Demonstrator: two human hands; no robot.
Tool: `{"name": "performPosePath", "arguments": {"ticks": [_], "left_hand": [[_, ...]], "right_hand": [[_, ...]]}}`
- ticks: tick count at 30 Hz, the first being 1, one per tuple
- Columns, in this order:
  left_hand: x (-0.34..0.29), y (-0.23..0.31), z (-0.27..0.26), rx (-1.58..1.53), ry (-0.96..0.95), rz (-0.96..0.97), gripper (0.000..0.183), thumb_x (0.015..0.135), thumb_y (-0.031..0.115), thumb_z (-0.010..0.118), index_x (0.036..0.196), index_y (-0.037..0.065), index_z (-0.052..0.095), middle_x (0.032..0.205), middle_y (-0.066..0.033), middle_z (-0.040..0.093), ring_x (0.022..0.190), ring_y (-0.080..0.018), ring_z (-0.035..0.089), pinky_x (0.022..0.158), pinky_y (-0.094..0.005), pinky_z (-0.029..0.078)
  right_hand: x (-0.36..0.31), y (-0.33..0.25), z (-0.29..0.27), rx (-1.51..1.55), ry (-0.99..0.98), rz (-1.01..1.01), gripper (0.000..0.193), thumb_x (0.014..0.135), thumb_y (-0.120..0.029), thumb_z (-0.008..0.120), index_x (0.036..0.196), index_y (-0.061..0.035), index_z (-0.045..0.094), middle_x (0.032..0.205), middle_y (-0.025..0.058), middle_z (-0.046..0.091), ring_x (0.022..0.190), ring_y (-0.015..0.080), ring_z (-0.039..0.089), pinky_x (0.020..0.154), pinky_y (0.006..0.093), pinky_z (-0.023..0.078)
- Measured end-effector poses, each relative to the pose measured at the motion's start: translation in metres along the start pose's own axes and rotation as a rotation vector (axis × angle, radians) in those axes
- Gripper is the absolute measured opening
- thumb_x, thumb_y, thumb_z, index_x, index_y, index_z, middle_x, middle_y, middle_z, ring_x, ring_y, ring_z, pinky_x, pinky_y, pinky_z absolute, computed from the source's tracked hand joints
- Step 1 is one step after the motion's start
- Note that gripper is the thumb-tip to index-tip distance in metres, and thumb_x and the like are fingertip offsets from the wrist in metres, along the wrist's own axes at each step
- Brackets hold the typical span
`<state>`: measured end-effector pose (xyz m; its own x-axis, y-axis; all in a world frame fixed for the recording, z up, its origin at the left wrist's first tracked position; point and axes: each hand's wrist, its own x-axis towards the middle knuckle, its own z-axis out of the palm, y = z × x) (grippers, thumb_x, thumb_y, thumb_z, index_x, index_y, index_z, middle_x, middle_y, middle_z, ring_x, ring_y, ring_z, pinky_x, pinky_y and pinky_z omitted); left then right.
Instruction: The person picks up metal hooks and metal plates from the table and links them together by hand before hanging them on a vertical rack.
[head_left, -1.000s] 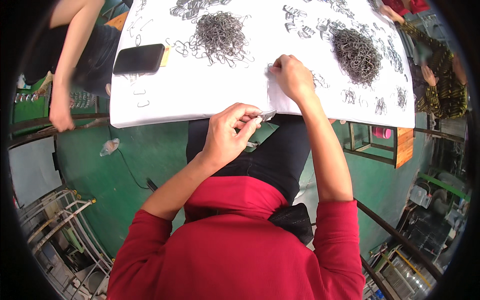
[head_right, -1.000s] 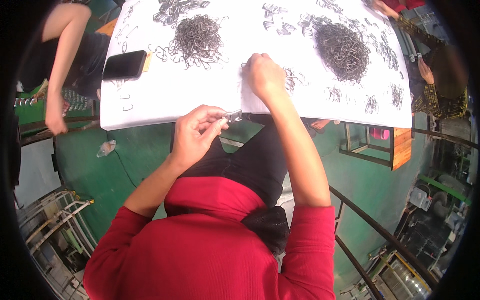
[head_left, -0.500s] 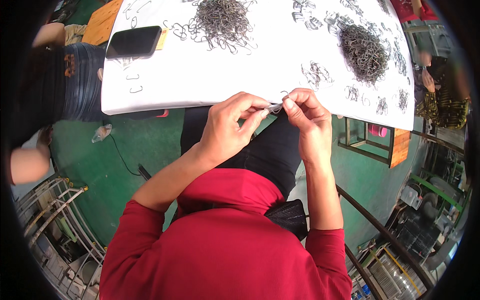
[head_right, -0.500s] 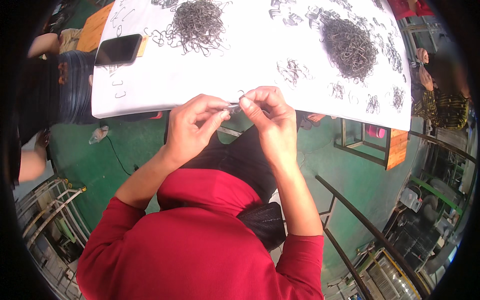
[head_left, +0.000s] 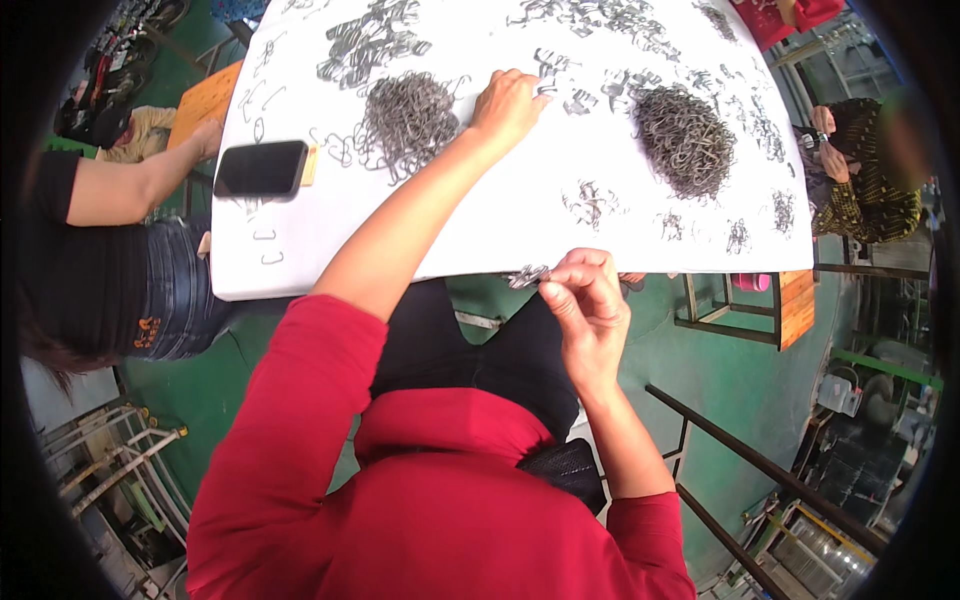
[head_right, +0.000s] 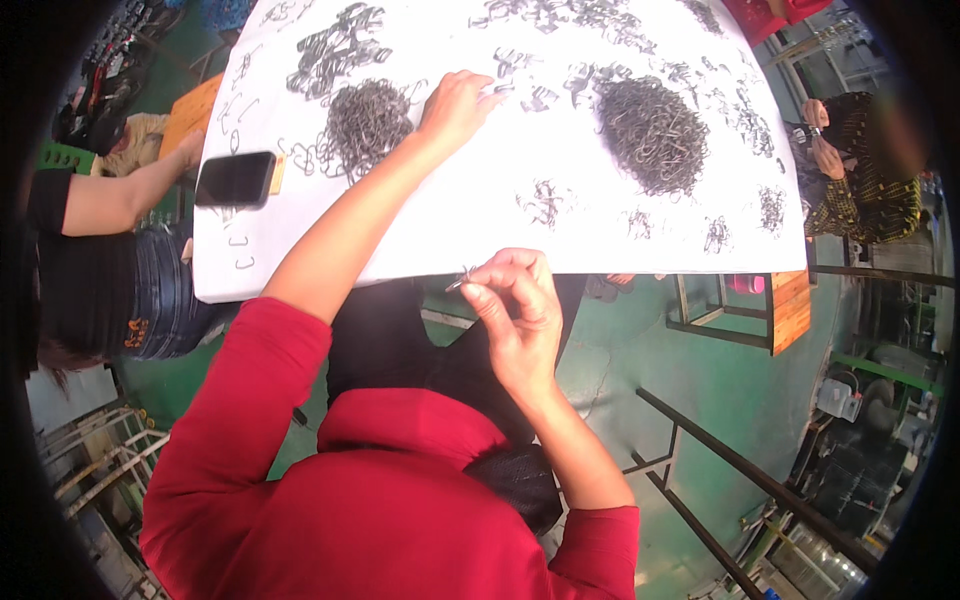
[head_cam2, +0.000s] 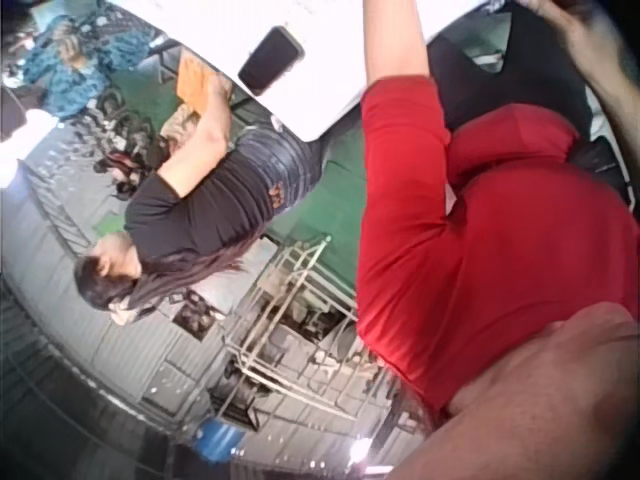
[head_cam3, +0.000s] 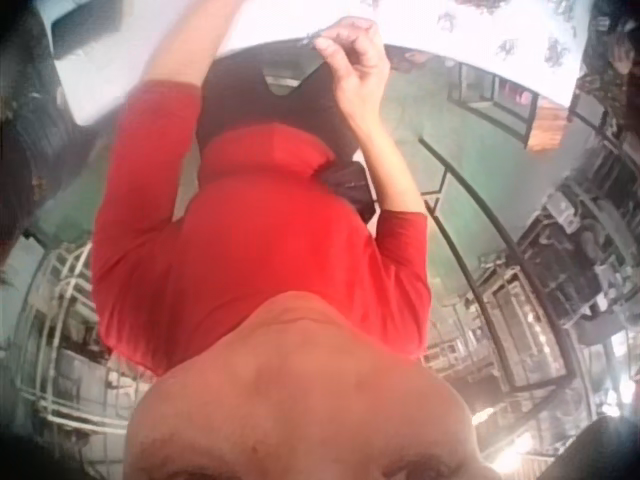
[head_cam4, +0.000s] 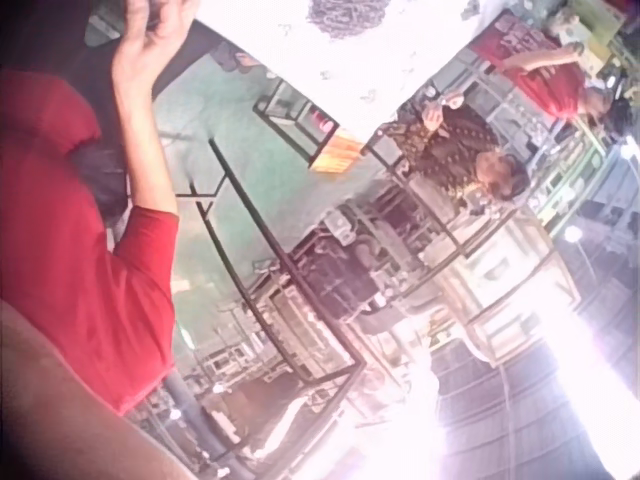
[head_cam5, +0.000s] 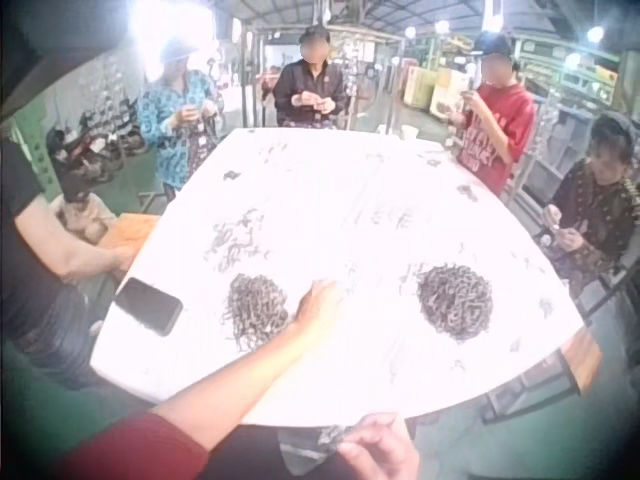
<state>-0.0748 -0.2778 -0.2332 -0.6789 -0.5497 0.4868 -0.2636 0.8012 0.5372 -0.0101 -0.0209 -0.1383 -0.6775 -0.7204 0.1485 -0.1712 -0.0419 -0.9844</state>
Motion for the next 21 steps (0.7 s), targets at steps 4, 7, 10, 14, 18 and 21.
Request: {"name": "performPosePath", "arguments": {"ticks": [4, 7, 10, 14, 18, 21], "left_hand": [[0.024, 0.007, 0.011, 0.155, -0.051, -0.064, 0.032, 0.075, 0.026, 0.067, 0.099, 0.005, 0.061, 0.084, -0.0123, 0.065, 0.082, -0.0288, 0.061, 0.076, -0.0396, 0.048], [0.02, 0.019, -0.015, -0.142, -0.287, -0.165, 0.024, 0.076, 0.018, 0.066, 0.093, 0.004, 0.06, 0.085, -0.0115, 0.066, 0.077, -0.0263, 0.062, 0.071, -0.0352, 0.05], [-0.022, 0.021, -0.042, -0.565, -0.324, -0.155, 0.022, 0.079, 0.009, 0.063, 0.101, 0.007, 0.063, 0.082, -0.0079, 0.066, 0.065, -0.0168, 0.061, 0.062, -0.0274, 0.049], [-0.072, 0.065, -0.122, -0.706, -0.56, -0.359, 0.024, 0.086, 0.005, 0.057, 0.109, 0.001, 0.06, 0.103, -0.0038, 0.062, 0.089, -0.011, 0.058, 0.069, -0.0236, 0.049], [-0.101, 0.091, -0.156, -0.825, -0.52, -0.418, 0.025, 0.085, 0.004, 0.059, 0.11, 0.001, 0.06, 0.103, -0.0058, 0.063, 0.089, -0.0107, 0.058, 0.07, -0.0245, 0.05], [-0.113, 0.1, -0.169, -0.837, -0.509, -0.428, 0.025, 0.085, 0.003, 0.059, 0.11, 0.0, 0.06, 0.102, -0.0063, 0.063, 0.089, -0.0111, 0.059, 0.071, -0.0244, 0.051]], "right_hand": [[-0.002, 0.002, -0.001, 0.073, 0.007, 0.086, 0.006, 0.079, -0.004, 0.067, 0.083, -0.0028, 0.063, 0.089, 0.0038, 0.052, 0.083, 0.0126, 0.052, 0.074, 0.026, 0.043], [-0.002, 0.001, -0.006, 0.139, -0.021, 0.112, 0.004, 0.083, -0.005, 0.063, 0.086, -0.0018, 0.062, 0.09, 0.0052, 0.056, 0.074, 0.0106, 0.057, 0.063, 0.0221, 0.046], [-0.006, 0.001, -0.006, 0.25, -0.057, 0.221, 0.006, 0.087, -0.006, 0.059, 0.089, -0.0003, 0.06, 0.089, 0.0066, 0.06, 0.072, 0.011, 0.061, 0.058, 0.0202, 0.048], [-0.007, 0.009, 0.0, 0.28, -0.129, 0.231, 0.008, 0.088, -0.006, 0.057, 0.091, 0.0009, 0.059, 0.085, 0.0072, 0.064, 0.076, 0.013, 0.065, 0.06, 0.0218, 0.051], [-0.007, 0.014, 0.006, 0.277, -0.132, 0.209, 0.007, 0.088, -0.005, 0.057, 0.093, 0.0004, 0.056, 0.084, 0.0076, 0.064, 0.075, 0.0134, 0.065, 0.061, 0.0222, 0.051], [-0.007, 0.012, 0.01, 0.307, -0.126, 0.206, 0.014, 0.087, -0.002, 0.057, 0.097, -0.0014, 0.048, 0.084, 0.0107, 0.064, 0.072, 0.0154, 0.065, 0.06, 0.0232, 0.051]]}}
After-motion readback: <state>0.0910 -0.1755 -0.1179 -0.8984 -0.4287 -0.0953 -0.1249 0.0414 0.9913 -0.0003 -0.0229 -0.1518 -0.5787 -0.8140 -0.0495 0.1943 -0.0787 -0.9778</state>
